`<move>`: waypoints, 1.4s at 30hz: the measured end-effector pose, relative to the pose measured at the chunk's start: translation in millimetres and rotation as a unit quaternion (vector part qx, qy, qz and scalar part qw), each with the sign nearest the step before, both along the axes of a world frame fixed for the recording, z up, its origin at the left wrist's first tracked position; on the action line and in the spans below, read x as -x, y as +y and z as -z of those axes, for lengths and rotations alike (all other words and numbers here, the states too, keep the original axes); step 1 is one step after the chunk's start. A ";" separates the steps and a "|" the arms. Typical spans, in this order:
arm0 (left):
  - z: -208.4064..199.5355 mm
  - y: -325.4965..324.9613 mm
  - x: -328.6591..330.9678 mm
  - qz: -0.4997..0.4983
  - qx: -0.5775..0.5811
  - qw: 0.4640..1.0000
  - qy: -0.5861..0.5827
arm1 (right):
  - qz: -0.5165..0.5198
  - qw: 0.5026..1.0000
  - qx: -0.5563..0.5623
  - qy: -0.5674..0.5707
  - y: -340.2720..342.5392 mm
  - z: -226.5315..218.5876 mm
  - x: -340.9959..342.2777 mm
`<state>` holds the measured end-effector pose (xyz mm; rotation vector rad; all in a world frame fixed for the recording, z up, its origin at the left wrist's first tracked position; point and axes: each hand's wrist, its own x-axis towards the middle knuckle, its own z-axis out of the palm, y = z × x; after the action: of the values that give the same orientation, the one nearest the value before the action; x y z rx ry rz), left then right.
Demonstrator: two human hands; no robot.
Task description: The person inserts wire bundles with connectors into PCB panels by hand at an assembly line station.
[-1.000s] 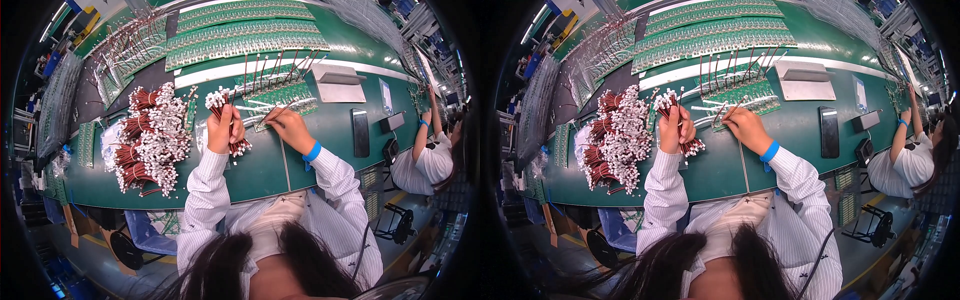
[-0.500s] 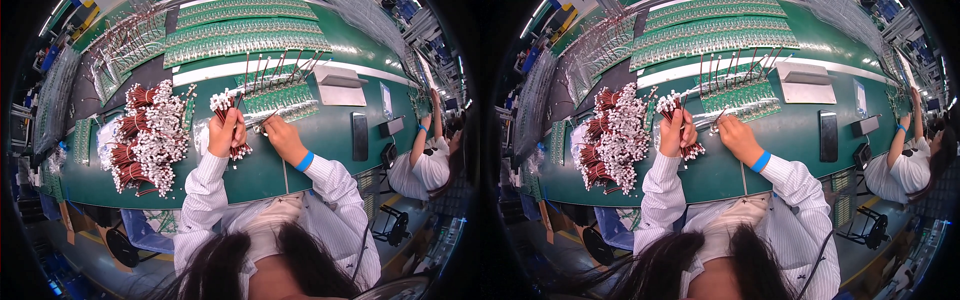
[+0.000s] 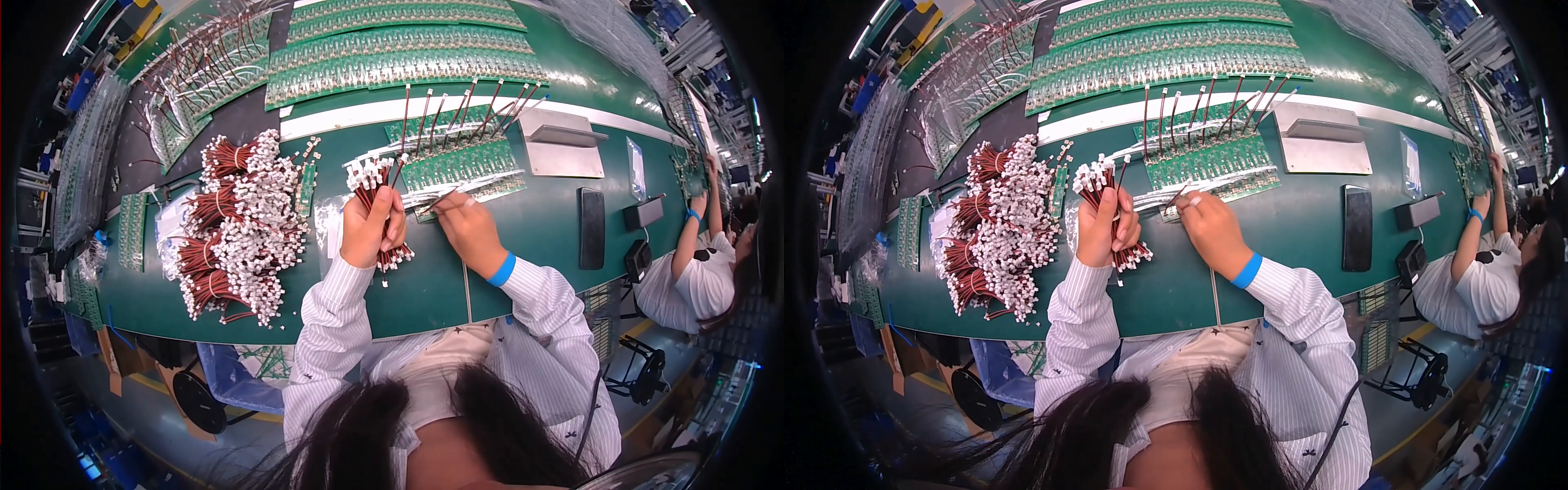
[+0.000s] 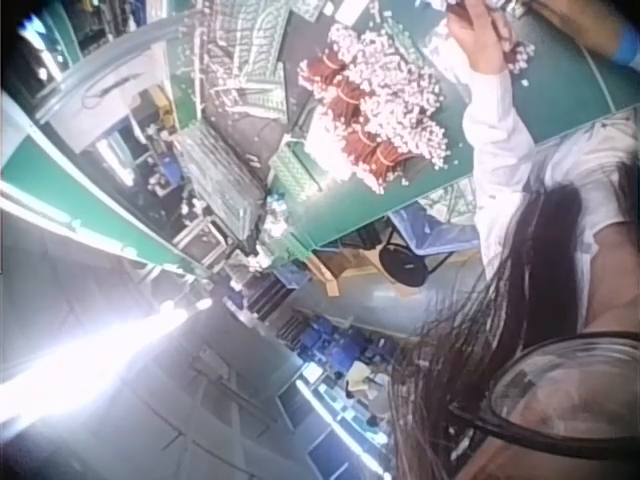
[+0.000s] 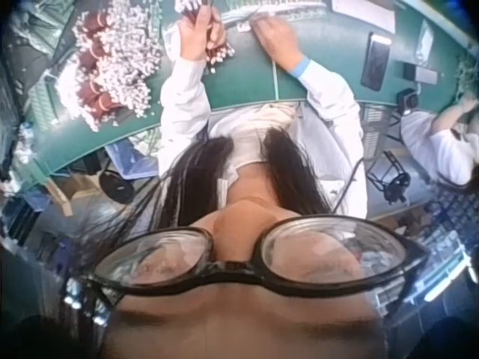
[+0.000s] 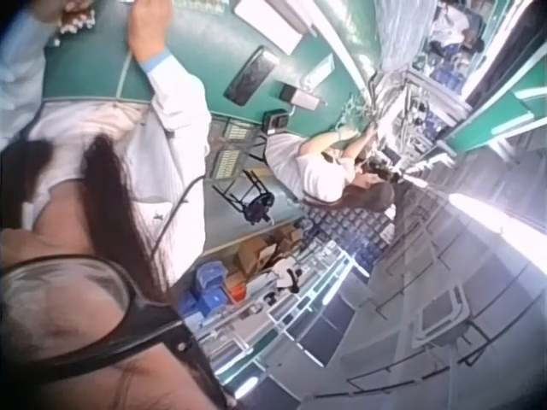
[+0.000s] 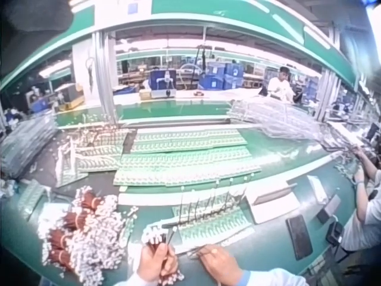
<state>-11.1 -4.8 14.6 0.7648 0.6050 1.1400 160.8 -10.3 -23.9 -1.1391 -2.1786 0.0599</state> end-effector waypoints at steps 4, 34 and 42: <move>0.2 0.2 -0.2 0.003 0.005 1.000 0.000 | 0.016 0.999 0.016 0.045 0.8 -3.7 0.2; 15.7 -8.6 -16.2 0.143 -0.014 0.989 0.042 | -0.004 0.945 0.195 0.262 -21.0 -55.8 -3.0; 19.6 -9.7 -20.7 0.155 -0.026 0.983 0.094 | -0.006 0.844 0.235 0.481 -27.4 -87.0 -19.4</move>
<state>9.6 -14.5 -5.0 0.9820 0.5918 0.8046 180.2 -37.7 63.1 -1.0067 -1.2646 0.9992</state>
